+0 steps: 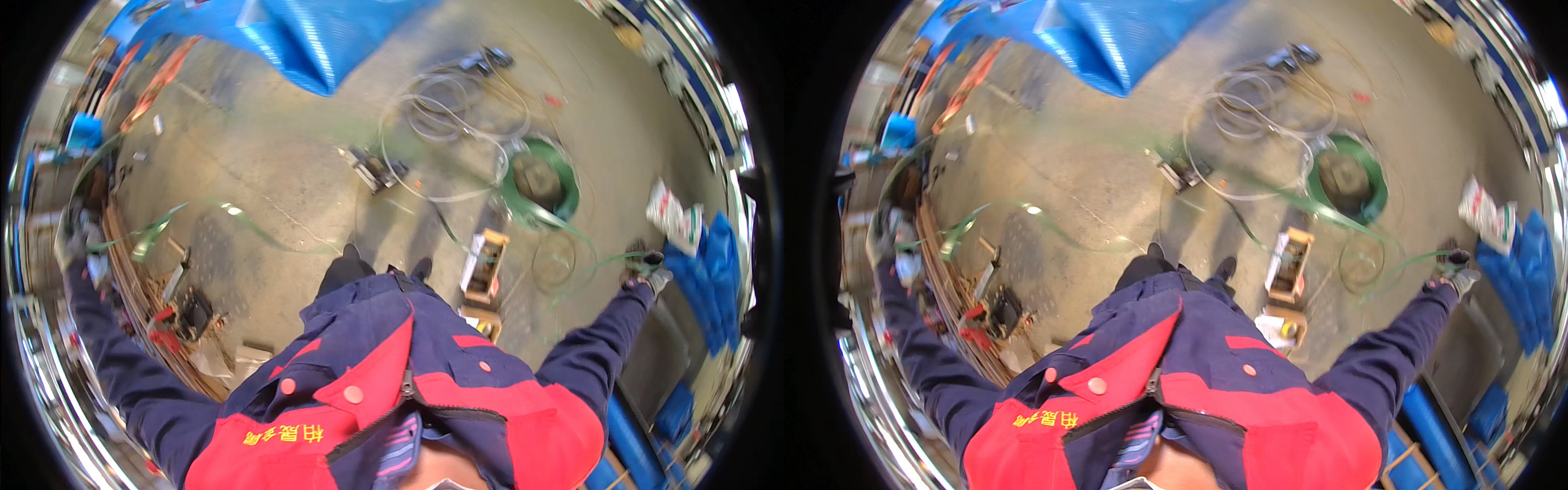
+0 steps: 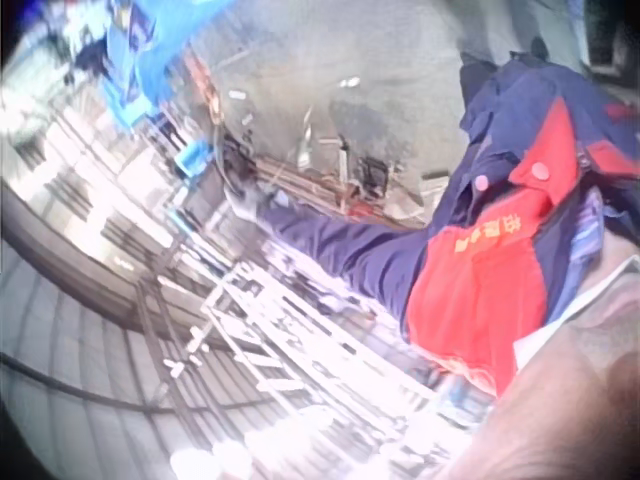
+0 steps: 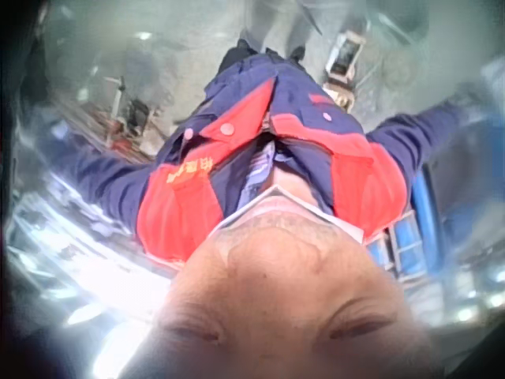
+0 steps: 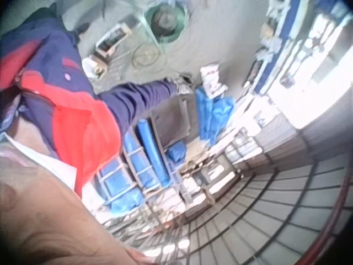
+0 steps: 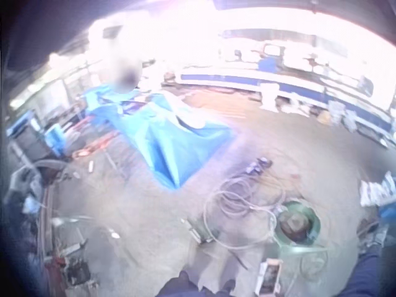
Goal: The person uses a purple hand strapping tool to wrap and tighten green straps around a large blue rolled material. They repeatedly thread the strap through the tool, pull it tight, and secure it while a coworker assists by holding the roll. The person finishes by cutting the excess strap and placing the tool down.
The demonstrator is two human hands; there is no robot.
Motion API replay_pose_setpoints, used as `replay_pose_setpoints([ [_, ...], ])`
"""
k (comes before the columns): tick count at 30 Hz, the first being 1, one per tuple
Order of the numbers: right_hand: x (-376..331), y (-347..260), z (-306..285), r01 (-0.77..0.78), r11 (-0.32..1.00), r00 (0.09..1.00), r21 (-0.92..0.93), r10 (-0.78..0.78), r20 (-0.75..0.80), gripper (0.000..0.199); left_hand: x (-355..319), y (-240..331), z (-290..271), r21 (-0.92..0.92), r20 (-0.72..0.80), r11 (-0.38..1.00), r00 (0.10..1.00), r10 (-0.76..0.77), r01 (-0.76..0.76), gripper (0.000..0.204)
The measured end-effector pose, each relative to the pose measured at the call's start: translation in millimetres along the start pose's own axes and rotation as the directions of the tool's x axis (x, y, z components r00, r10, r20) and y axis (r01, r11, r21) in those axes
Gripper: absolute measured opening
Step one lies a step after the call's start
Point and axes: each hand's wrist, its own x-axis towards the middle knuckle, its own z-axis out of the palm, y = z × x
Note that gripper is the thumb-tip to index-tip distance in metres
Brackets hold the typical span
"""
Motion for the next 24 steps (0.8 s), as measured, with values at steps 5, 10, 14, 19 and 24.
replay_pose_setpoints([
  [5, -154.8, 43.4, 277.2, 0.379, 0.117, 0.923, -0.918, -0.114, 0.367, 0.085, 47.6, 138.2, 116.1, 0.590, 0.012, 0.756, 0.939, 0.344, -0.285, 0.032],
  [10, -545.0, 114.1, 465.2, 0.922, 0.325, -0.088, 0.212, -0.359, 0.929, 0.046, 103.4, 240.6, 184.2, 0.516, 0.160, 0.579, 0.735, 0.659, -0.631, 0.035],
  [14, -846.1, 226.9, 502.9, 0.699, 0.366, -0.593, 0.615, -0.184, 0.784, 0.074, 107.8, 236.0, 231.1, 0.440, 0.317, 0.535, 0.682, 0.659, -0.721, 0.030],
  [19, -910.4, 284.1, 554.6, 0.721, 0.501, -0.534, 0.479, -0.038, 0.844, 0.039, 156.2, 71.7, 179.1, 0.280, 0.177, 0.683, 0.736, 0.653, -0.674, 0.023],
  [24, -747.2, 238.1, 617.6, 0.981, 0.170, -0.063, 0.099, -0.202, 0.977, 0.029, 173.7, -195.3, 60.4, 0.347, -0.090, 0.917, 0.966, 0.243, -0.198, 0.024],
])
